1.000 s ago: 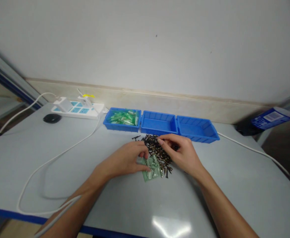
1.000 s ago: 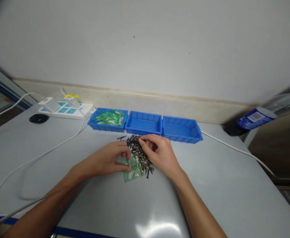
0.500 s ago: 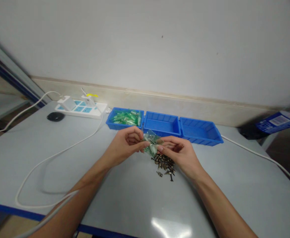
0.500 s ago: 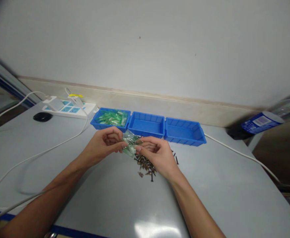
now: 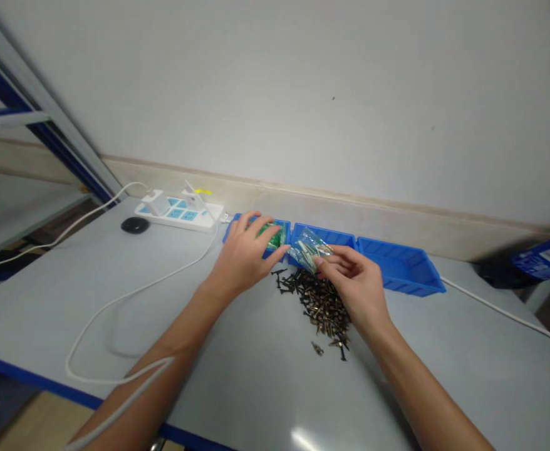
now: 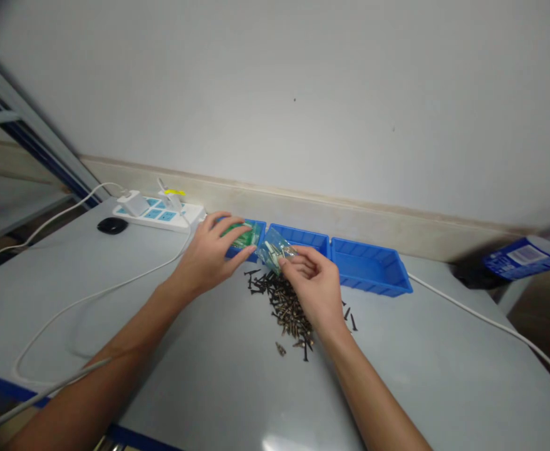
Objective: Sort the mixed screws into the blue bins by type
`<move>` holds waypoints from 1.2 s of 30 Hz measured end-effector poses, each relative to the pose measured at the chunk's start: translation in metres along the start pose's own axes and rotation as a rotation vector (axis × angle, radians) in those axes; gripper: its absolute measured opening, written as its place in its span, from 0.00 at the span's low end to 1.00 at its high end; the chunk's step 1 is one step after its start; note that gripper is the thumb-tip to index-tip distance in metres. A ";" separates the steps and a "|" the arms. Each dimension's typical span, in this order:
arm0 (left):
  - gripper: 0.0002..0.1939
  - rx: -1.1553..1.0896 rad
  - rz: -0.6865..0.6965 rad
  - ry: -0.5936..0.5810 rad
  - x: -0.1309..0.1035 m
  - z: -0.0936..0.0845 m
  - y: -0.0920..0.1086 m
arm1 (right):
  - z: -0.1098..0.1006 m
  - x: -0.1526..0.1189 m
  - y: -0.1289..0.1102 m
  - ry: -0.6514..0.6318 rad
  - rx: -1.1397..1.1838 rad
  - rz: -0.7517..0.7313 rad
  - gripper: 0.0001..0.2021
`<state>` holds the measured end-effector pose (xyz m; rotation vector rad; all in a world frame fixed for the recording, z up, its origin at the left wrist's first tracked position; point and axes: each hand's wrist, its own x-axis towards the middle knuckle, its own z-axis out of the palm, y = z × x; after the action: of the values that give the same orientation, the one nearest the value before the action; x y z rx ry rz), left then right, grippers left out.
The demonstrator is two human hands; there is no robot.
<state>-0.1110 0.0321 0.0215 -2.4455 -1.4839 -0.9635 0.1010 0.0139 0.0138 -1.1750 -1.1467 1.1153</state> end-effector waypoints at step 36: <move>0.14 -0.002 -0.051 0.083 -0.024 0.009 -0.029 | 0.048 0.050 -0.007 -0.074 -0.721 -0.200 0.12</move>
<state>-0.1385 0.0330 -0.0056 -2.3492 -1.5255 -1.0633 0.0582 0.0674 0.0254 -1.5170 -1.7608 0.5977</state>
